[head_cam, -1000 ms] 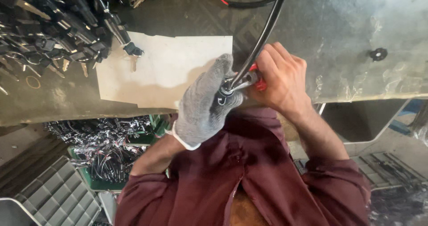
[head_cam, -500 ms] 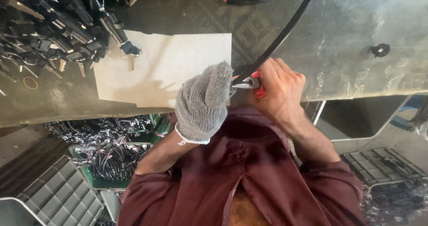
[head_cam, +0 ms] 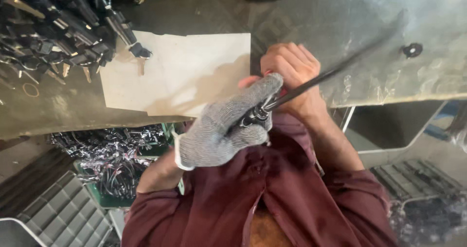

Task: The person works at a factory bench preparing cable harnesses. They hold a black cable in a gloved hand, use red-handled pliers to cut and strip insulation from the wire ends, pull the stripped insulation free, and set the processed cable aside with other finished harnesses.

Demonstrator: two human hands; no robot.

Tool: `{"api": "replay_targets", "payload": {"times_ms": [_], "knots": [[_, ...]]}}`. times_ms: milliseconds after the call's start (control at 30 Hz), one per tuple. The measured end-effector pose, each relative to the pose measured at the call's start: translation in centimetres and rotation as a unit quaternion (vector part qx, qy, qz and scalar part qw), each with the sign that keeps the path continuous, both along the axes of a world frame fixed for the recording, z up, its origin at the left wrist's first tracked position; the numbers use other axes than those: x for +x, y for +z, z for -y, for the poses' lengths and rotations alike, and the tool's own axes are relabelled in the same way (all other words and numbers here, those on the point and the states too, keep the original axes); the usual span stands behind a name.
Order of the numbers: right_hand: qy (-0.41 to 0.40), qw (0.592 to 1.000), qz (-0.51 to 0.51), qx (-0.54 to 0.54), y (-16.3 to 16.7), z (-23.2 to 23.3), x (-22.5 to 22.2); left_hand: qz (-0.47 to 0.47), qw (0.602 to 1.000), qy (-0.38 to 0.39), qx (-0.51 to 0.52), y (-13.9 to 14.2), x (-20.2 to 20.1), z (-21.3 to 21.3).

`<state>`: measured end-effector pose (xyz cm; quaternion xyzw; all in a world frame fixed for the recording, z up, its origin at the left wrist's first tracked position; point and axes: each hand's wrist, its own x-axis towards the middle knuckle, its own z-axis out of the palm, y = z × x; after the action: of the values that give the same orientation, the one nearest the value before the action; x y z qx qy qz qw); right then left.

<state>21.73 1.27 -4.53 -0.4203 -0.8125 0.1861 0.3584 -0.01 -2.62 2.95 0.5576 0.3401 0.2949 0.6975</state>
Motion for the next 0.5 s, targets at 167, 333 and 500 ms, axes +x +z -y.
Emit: {"api": "replay_targets", "payload": {"times_ms": [167, 333, 500], "knots": [[0.029, 0.999, 0.009, -0.043, 0.1, -0.6, 0.3, -0.014, 0.999, 0.049, -0.003, -0.5, -0.1, 1.1], [-0.039, 0.989, 0.115, -0.079, 0.8, 0.0, 0.0, -0.390, 0.864, 0.129, 0.291, -1.2, 1.1, 0.0], [-0.071, 0.962, 0.263, -0.021, 2.2, -1.3, 0.9, -0.443, 0.821, 0.268, 0.242, -0.4, -4.4, -2.6]]}}
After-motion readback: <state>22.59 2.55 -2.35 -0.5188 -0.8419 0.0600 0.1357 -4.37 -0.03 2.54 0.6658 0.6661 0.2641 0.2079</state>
